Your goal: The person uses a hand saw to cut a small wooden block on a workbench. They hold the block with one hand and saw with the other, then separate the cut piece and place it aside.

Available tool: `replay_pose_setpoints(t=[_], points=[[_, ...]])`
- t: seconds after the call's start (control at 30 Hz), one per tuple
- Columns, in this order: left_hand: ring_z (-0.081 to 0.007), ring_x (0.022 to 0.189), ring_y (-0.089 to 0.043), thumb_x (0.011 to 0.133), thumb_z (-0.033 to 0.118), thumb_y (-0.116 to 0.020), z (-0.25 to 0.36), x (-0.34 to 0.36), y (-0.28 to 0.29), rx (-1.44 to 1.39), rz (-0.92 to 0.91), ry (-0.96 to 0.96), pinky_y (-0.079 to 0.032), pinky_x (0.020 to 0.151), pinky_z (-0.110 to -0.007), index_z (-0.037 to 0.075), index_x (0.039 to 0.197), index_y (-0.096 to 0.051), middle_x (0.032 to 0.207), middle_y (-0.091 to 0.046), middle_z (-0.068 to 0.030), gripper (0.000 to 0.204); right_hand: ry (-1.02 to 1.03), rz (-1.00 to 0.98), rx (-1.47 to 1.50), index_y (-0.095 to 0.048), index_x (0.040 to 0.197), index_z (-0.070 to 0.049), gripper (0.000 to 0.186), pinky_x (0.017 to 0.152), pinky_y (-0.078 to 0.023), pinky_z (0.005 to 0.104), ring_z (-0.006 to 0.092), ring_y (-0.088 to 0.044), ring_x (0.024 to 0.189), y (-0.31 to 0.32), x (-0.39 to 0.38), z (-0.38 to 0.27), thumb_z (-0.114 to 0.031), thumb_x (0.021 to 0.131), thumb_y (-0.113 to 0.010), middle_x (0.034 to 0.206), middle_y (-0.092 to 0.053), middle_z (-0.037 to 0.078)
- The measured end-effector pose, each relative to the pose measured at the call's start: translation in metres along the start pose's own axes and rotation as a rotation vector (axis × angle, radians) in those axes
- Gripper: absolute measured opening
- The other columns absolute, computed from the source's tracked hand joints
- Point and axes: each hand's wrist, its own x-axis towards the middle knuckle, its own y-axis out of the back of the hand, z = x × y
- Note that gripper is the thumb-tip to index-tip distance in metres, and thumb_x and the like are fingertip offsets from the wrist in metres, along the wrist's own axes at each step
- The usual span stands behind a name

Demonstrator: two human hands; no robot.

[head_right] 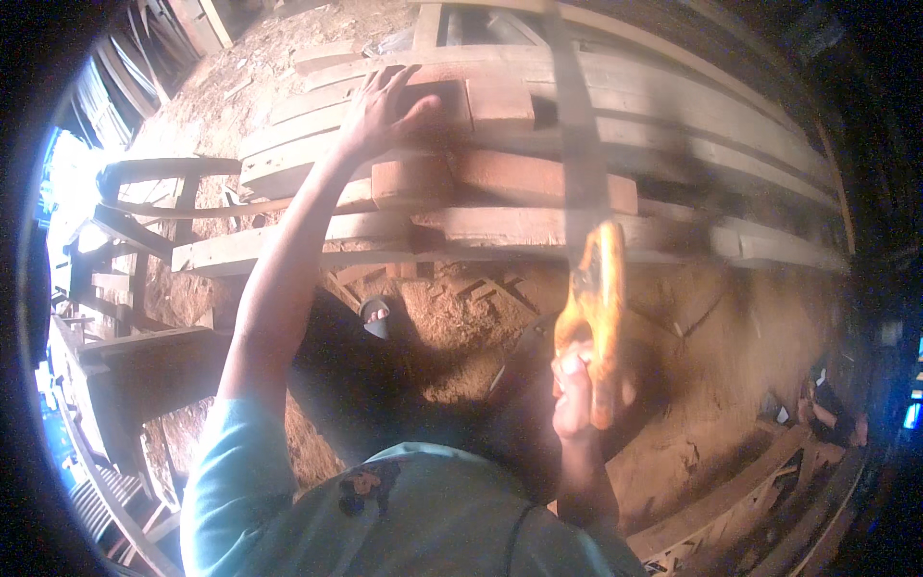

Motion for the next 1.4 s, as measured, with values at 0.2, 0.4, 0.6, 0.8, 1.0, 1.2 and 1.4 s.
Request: replay_pose_setpoints(t=[0.2, 0.4, 0.6, 0.8, 1.0, 1.2, 1.4], points=[[-0.0422, 0.115, -0.062, 0.1, 0.034, -0.063, 0.012, 0.012, -0.011, -0.05, 0.17, 0.036, -0.052, 0.1, -0.049, 0.0, 0.123, -0.067, 0.122, -0.065, -0.025, 0.041, 0.02, -0.076, -0.24, -0.062, 0.086, 0.004, 0.009, 0.05, -0.045, 0.0264, 0.0129, -0.055, 0.056, -0.031, 0.038, 0.016, -0.003, 0.091, -0.059, 0.079, -0.06, 0.008], [-0.0391, 0.116, -0.061, 0.091, 0.021, -0.071, 0.029, 0.016, -0.001, 0.079, 0.011, 0.059, -0.053, 0.098, -0.046, 0.004, 0.125, -0.067, 0.123, -0.065, -0.0204, 0.038, 0.007, -0.135, -0.198, -0.061, 0.096, 0.003, 0.01, 0.051, -0.044, 0.0242, 0.0097, -0.051, 0.056, -0.059, 0.077, 0.032, -0.006, 0.093, -0.059, 0.077, -0.06, 0.005], [-0.0405, 0.112, -0.061, 0.096, 0.025, -0.067, 0.006, 0.008, 0.017, -0.047, 0.059, 0.036, -0.052, 0.097, -0.05, 0.002, 0.119, -0.067, 0.117, -0.064, -0.0214, 0.033, 0.114, -0.155, -0.288, -0.064, 0.094, 0.003, 0.01, 0.052, -0.045, 0.0242, 0.0098, -0.055, 0.056, -0.07, 0.087, 0.054, -0.006, 0.091, -0.066, 0.072, -0.06, 0.003], [-0.0396, 0.109, -0.061, 0.096, 0.024, -0.067, 0.008, -0.005, 0.013, -0.036, 0.0, -0.006, -0.05, 0.095, -0.05, 0.003, 0.116, -0.065, 0.115, -0.064, -0.0199, 0.029, 0.257, -0.161, -0.51, -0.067, 0.093, 0.006, 0.01, 0.057, -0.05, 0.0305, 0.0164, -0.062, 0.064, -0.075, 0.081, 0.038, -0.003, 0.09, -0.067, 0.081, -0.065, 0.01], [-0.0388, 0.109, -0.061, 0.096, 0.026, -0.066, 0.033, -0.002, 0.009, -0.002, 0.047, -0.021, -0.045, 0.102, -0.049, 0.002, 0.119, -0.064, 0.117, -0.064, -0.0197, 0.034, 0.483, -0.274, -0.728, -0.066, 0.094, 0.005, 0.008, 0.064, -0.052, 0.0365, 0.026, -0.064, 0.072, -0.064, 0.08, 0.04, -0.002, 0.092, -0.069, 0.089, -0.066, 0.013], [-0.0372, 0.112, -0.06, 0.098, 0.031, -0.061, 0.028, -0.001, -0.007, 0.076, 0.081, 0.032, -0.045, 0.102, -0.048, 0.001, 0.12, -0.066, 0.111, -0.067, -0.0198, 0.037, 0.223, -0.307, -0.425, -0.058, 0.085, -0.002, 0.012, 0.051, -0.044, 0.0367, 0.0213, -0.055, 0.053, -0.1, 0.089, 0.022, -0.001, 0.094, -0.066, 0.066, -0.055, 0.009], [-0.0361, 0.109, -0.061, 0.099, 0.031, -0.055, 0.029, 0.001, -0.009, 0.152, 0.091, -0.004, -0.045, 0.1, -0.049, 0.001, 0.11, -0.067, 0.108, -0.066, -0.0196, 0.034, 0.092, -0.254, -0.333, -0.057, 0.089, -0.001, 0.01, 0.059, -0.046, 0.0348, 0.0185, -0.056, 0.062, -0.095, 0.072, 0.038, -0.001, 0.097, -0.063, 0.071, -0.055, 0.009]])
